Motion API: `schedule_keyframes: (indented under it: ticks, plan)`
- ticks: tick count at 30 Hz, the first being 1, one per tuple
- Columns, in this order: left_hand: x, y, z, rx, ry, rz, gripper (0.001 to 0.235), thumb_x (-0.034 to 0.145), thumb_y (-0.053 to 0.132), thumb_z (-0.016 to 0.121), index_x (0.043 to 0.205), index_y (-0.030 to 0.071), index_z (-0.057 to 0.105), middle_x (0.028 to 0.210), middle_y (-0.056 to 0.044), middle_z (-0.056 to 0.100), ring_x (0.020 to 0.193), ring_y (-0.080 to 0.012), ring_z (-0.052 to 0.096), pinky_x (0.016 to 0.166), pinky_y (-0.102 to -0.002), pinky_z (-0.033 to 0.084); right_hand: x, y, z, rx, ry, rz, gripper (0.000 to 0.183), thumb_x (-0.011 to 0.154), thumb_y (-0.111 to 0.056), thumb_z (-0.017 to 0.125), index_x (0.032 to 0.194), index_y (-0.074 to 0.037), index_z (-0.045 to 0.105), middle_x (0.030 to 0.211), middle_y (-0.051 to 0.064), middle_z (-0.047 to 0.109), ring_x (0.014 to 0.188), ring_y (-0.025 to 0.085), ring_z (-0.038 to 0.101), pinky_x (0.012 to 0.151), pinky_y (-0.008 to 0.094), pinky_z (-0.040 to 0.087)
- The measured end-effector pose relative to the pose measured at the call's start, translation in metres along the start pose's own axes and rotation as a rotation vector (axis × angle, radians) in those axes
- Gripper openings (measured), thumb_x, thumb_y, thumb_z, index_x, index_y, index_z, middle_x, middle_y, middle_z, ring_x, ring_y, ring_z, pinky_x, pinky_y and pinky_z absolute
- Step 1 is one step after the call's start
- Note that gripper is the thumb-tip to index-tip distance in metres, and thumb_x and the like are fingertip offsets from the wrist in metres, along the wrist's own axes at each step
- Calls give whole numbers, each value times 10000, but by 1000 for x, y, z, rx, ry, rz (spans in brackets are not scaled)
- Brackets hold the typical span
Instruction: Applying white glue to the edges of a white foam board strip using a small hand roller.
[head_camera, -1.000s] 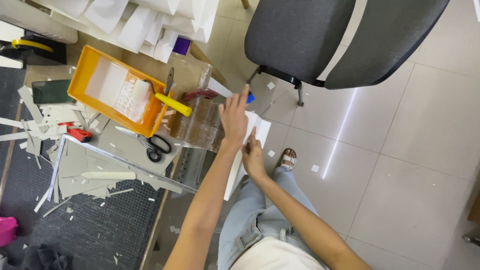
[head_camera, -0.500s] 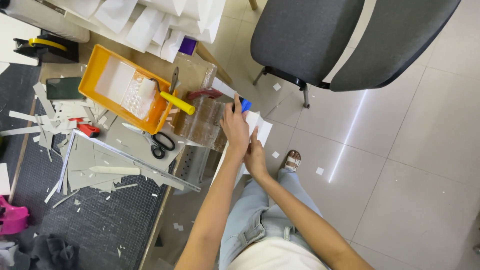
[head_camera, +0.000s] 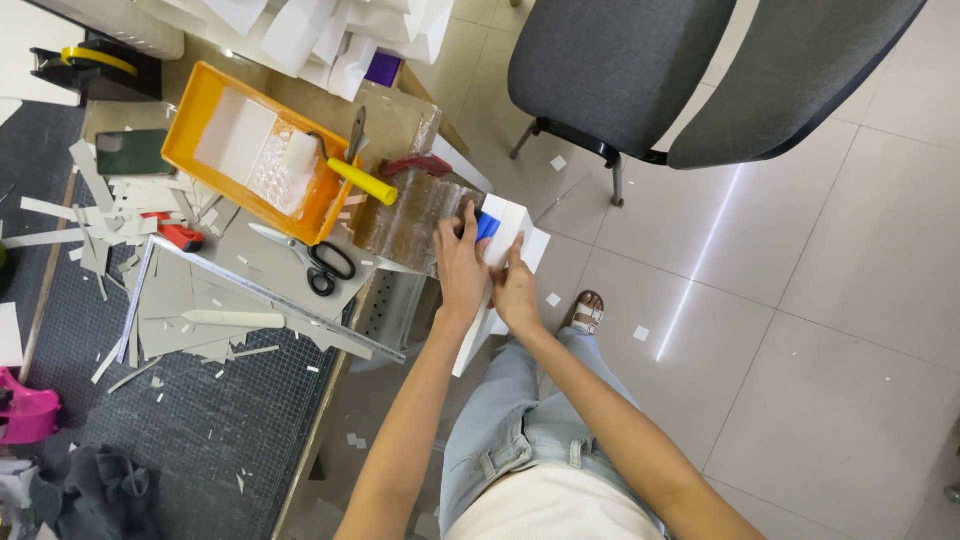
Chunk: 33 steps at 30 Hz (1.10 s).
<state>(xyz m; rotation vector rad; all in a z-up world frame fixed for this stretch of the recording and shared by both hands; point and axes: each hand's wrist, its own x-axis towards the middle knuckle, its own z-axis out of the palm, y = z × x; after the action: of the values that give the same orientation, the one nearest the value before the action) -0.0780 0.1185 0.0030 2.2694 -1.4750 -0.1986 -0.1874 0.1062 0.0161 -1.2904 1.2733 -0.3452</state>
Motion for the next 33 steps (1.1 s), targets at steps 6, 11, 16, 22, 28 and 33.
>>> schedule_keyframes:
  ticks: [6,11,16,22,28,33]
  plan:
    - [-46,-8,-25,-43,-60,-23,620,929,217,659,1496,79,451,1132,-129,451,1042,-349,533,925,-453,494,2,7,2,64,0,34,687,1015,-59,498,1579,6,111,893,205,604,503,235,688,382,269,608]
    - [-22,-1,-13,-31,-26,-2,645,910,215,679,1495,64,451,1145,-145,458,1053,-367,531,928,-471,501,30,23,-5,29,20,17,683,1004,-107,551,1562,25,180,809,182,680,482,224,694,388,260,609]
    - [18,9,5,7,11,28,643,879,195,716,1456,35,481,1141,-154,480,1035,-375,549,894,-489,525,40,19,-13,-5,57,-14,684,979,-145,610,1535,46,259,760,155,711,482,205,698,431,278,615]
    - [18,0,9,-13,-32,23,679,871,233,731,1472,56,470,1143,-148,477,1039,-380,561,857,-489,561,-53,41,3,-299,-28,-435,1022,803,-383,772,1609,-159,185,1508,251,201,1370,469,390,1111,514,447]
    - [22,2,10,-17,-52,27,661,905,258,707,1487,72,455,1147,-121,467,1073,-332,572,884,-447,561,-83,44,26,-609,-146,-590,1440,627,-699,818,1575,-48,-51,1553,410,-162,1463,575,39,1192,579,263]
    - [46,-2,21,-33,-21,101,661,908,220,716,1481,27,449,1120,-140,464,1052,-355,563,893,-455,552,-70,16,5,-598,-237,-412,1395,655,-486,866,1581,-166,-127,1594,325,-200,1434,543,260,1101,584,453]
